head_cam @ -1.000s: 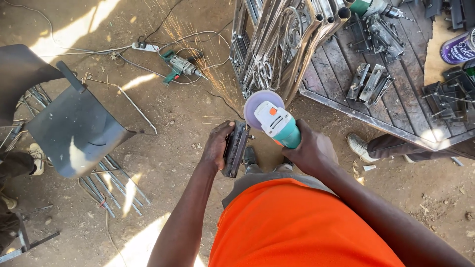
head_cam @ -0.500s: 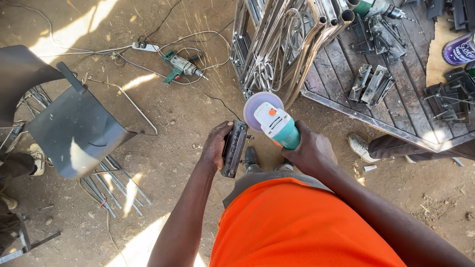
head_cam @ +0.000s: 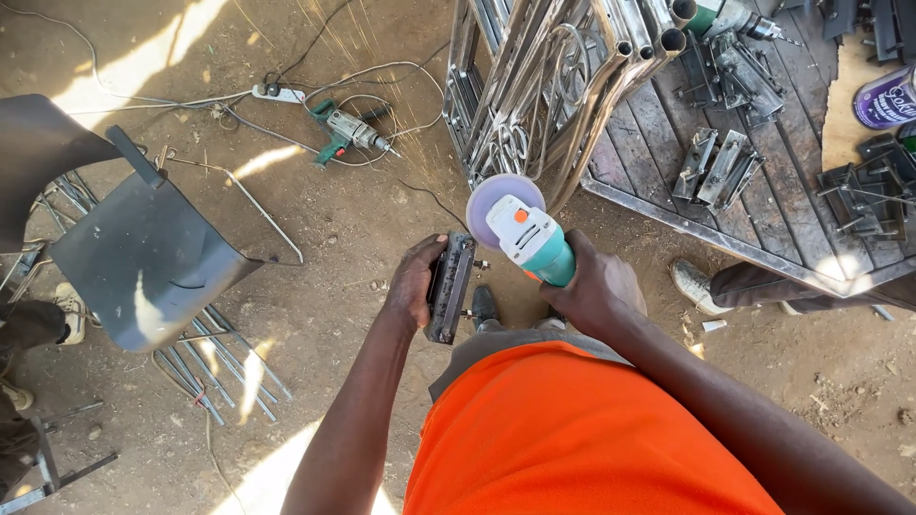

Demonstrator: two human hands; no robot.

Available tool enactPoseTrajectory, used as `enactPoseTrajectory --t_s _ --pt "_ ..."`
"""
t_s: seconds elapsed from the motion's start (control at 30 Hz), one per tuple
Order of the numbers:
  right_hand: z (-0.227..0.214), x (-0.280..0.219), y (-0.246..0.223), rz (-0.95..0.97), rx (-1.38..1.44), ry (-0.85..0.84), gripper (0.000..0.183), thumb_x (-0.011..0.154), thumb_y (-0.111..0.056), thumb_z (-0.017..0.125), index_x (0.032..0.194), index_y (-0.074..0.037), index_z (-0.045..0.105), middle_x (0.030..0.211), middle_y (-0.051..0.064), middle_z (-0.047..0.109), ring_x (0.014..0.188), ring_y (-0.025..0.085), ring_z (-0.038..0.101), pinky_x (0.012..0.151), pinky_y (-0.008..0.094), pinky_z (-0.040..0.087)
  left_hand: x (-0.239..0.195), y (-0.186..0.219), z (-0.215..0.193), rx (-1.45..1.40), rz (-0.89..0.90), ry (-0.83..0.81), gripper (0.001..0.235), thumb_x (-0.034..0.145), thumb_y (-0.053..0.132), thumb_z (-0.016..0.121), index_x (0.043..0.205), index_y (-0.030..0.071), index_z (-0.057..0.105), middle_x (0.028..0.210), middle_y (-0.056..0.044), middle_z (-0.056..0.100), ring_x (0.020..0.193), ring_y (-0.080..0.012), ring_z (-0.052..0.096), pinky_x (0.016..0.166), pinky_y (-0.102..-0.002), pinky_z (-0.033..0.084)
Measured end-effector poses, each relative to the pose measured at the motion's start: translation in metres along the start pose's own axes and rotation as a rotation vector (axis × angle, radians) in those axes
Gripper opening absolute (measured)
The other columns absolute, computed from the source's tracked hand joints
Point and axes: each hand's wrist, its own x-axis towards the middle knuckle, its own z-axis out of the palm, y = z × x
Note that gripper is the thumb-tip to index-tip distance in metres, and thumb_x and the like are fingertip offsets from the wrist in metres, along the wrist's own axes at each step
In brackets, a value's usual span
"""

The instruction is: Grinding and smoothing the edges of small metal components using a handheld angle grinder in a workshop environment.

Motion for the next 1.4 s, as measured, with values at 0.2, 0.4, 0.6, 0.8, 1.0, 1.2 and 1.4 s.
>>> enactPoseTrajectory --t_s 0.2,0.4,0.6,0.8,1.0,1.2,1.4 --pt "-0.001 0.006 -0.006 0.042 -0.078 -0.033 0.052 0.074 -0.039 0.077 0.118 -0.021 0.058 0.105 0.017 0.076 0.106 0.047 0.07 0.089 0.06 0.053 -0.002 0.007 0.011 -0.026 -0.016 -0.013 0.011 0.088 0.033 0.074 0.094 0.023 0.074 0.084 -0.011 0.069 0.079 -0.0307 0.068 0.068 -0.039 0.056" --pt "-0.007 0.008 -0.012 0.052 -0.094 -0.071 0.053 0.074 -0.039 0.076 0.12 -0.02 0.057 0.108 0.016 0.076 0.109 0.046 0.069 0.093 0.059 0.051 -0.002 0.011 0.019 0.006 -0.076 -0.014 0.014 0.086 0.035 0.075 0.095 0.024 0.075 0.082 -0.008 0.069 0.077 -0.0282 0.07 0.068 -0.038 0.056" --pt "-0.011 0.006 -0.02 0.036 -0.092 -0.084 0.056 0.075 -0.038 0.077 0.123 -0.019 0.056 0.109 0.017 0.075 0.11 0.048 0.069 0.095 0.059 0.05 0.012 0.006 0.008 0.025 -0.058 0.0 0.012 0.09 0.034 0.071 0.095 0.024 0.074 0.085 -0.008 0.069 0.081 -0.0291 0.07 0.068 -0.039 0.056" --pt "-0.012 0.011 -0.01 0.061 -0.098 -0.091 0.055 0.073 -0.041 0.077 0.121 -0.018 0.06 0.107 0.019 0.075 0.109 0.048 0.069 0.094 0.059 0.051 0.008 0.019 0.008 -0.002 -0.019 0.028 0.006 0.087 0.033 0.073 0.088 0.027 0.072 0.082 -0.006 0.067 0.079 -0.0253 0.066 0.07 -0.036 0.054" --pt "-0.009 0.016 -0.003 0.061 0.033 -0.058 0.057 0.071 -0.041 0.079 0.119 -0.015 0.062 0.107 0.023 0.074 0.11 0.05 0.067 0.094 0.061 0.051 -0.025 0.036 0.026 0.01 0.002 0.031 0.007 0.086 0.033 0.074 0.085 0.027 0.071 0.078 -0.004 0.065 0.075 -0.0234 0.066 0.068 -0.035 0.054" --pt "-0.006 0.023 0.0 0.027 0.064 -0.067 0.061 0.068 -0.043 0.081 0.118 -0.013 0.064 0.107 0.022 0.073 0.11 0.05 0.066 0.093 0.061 0.051 0.01 0.018 0.002 0.084 0.015 0.0 0.011 0.087 0.035 0.075 0.088 0.025 0.072 0.077 -0.006 0.066 0.072 -0.0242 0.068 0.063 -0.036 0.056" --pt "-0.02 0.015 -0.018 -0.011 0.099 -0.08 0.059 0.071 -0.038 0.081 0.121 -0.011 0.065 0.109 0.022 0.073 0.111 0.051 0.067 0.094 0.062 0.051 0.011 0.015 0.012 0.167 0.003 -0.064 0.013 0.088 0.036 0.076 0.091 0.023 0.075 0.075 -0.009 0.068 0.07 -0.0277 0.071 0.061 -0.038 0.059"
